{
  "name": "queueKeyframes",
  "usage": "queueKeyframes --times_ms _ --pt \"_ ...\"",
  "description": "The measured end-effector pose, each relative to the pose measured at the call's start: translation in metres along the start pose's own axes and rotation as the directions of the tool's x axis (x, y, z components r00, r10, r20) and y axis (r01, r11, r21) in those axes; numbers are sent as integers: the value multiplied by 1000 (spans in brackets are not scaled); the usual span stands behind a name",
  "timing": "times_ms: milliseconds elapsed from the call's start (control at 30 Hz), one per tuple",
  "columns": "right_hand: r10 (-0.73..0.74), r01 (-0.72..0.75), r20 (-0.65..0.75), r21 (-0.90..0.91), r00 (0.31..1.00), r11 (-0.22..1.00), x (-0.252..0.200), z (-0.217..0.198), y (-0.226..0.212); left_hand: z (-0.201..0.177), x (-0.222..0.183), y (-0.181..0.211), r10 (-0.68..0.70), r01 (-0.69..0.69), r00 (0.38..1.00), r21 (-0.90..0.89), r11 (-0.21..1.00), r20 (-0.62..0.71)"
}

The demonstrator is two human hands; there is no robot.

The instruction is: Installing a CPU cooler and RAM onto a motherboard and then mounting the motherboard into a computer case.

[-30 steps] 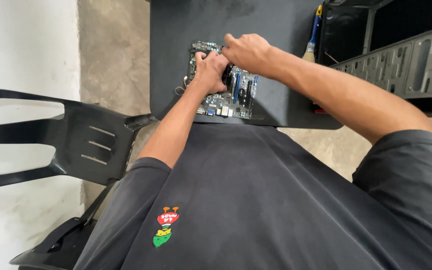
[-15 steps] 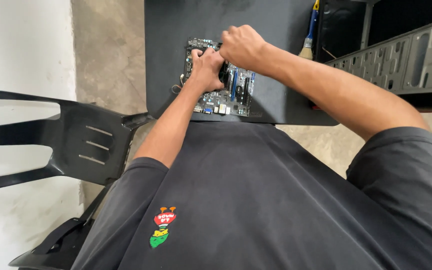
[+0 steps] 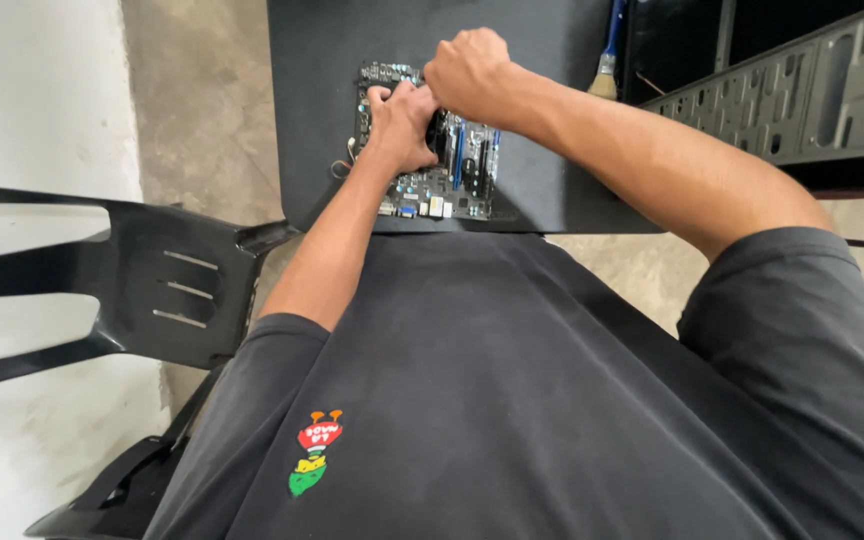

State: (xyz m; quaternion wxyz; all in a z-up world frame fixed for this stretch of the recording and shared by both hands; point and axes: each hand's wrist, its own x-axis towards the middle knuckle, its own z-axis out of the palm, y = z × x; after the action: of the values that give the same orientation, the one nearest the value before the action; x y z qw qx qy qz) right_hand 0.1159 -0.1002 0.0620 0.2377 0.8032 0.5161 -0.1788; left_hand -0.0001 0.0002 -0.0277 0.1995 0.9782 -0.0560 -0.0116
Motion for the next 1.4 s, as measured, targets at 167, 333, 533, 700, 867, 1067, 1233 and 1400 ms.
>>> queueKeyframes --times_ms 167,333,533,700,867,1067,1233,1400 --pt "-193 196 -198 -4 961 981 8 30 7 16 2 -7 -1 2 999 13 1000 -38" --pt "30 -27 -84 34 996 999 3 12 2 -1 0 2 -22 24 999 -47 999 29" --pt "-102 100 -192 -22 976 995 10 29 3 -3 1 2 -28 28 999 -2 1000 44" --pt "-96 97 -209 -7 973 995 -6 15 -11 7 4 1 -103 83 982 123 989 161" --pt "-101 109 -201 29 974 994 5 37 -3 7 6 -4 -48 45 997 46 998 63" --pt "-70 67 -30 -93 997 993 -3 3 -7 5 8 -3 -50 37 991 113 993 121" --pt "-87 87 -12 -10 996 996 -6 7 -11 -10 12 10 -190 157 931 127 979 312" --pt "-187 159 -192 -153 963 975 4 19 -8 -3 9 8 -169 145 952 111 983 256"
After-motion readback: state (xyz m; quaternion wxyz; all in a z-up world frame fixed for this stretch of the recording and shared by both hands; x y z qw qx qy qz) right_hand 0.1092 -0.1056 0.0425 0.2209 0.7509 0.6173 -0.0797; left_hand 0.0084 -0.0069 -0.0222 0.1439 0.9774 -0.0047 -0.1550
